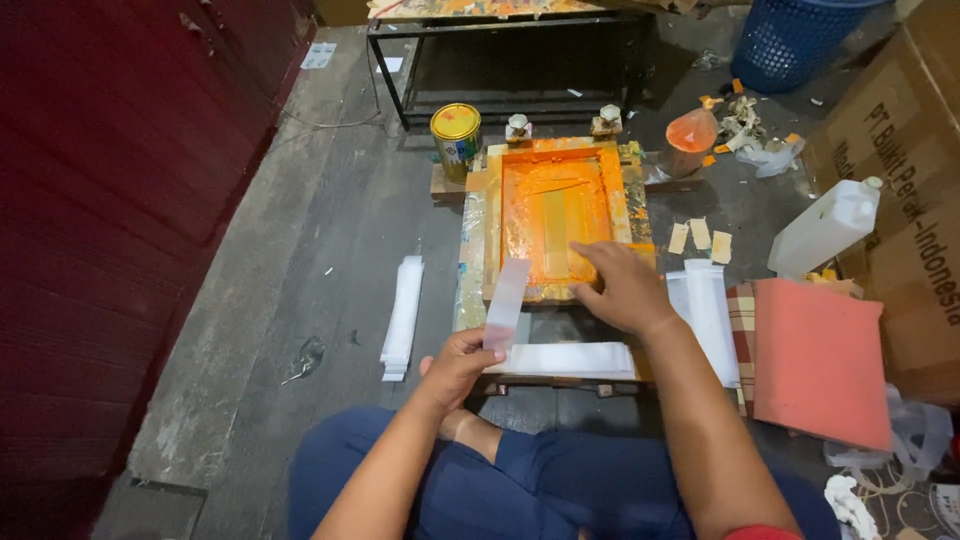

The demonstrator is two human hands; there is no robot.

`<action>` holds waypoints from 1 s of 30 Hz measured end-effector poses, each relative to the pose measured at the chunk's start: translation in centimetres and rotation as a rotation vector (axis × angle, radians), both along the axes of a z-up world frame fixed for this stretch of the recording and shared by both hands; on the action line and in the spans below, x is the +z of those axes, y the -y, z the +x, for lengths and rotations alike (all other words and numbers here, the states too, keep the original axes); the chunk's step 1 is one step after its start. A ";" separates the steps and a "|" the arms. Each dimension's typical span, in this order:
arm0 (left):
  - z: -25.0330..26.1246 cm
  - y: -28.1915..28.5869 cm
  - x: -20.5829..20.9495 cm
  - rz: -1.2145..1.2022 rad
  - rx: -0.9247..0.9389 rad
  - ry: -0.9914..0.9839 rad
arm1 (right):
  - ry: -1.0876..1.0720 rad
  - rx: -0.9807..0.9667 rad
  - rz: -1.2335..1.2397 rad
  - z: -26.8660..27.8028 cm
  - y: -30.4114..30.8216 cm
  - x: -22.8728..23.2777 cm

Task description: The person sits on the floor and uses a squeegee to spread orange ink across a screen printing frame. They then lift the frame to reveal a printed white strip, peel it off, and place it on a stack. The process is repeated with another strip.

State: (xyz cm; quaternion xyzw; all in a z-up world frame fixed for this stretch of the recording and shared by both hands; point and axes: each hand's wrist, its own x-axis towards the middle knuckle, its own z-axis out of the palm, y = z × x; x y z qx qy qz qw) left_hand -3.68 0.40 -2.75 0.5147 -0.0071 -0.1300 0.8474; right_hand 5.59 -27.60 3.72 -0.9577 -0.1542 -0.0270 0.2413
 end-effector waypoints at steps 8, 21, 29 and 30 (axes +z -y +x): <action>-0.1 0.4 2.2 0.092 -0.006 0.010 | -0.479 0.392 0.439 -3.9 -6.4 4.3; -0.9 0.8 4.8 0.271 -0.023 -0.053 | -0.514 0.322 0.567 -3.8 -8.0 1.4; 0.0 0.4 3.4 0.319 -0.043 -0.062 | -0.484 0.232 0.487 -3.9 -7.8 2.4; -0.1 0.4 3.4 0.320 -0.039 -0.066 | -0.472 0.213 0.463 -3.8 -7.7 2.6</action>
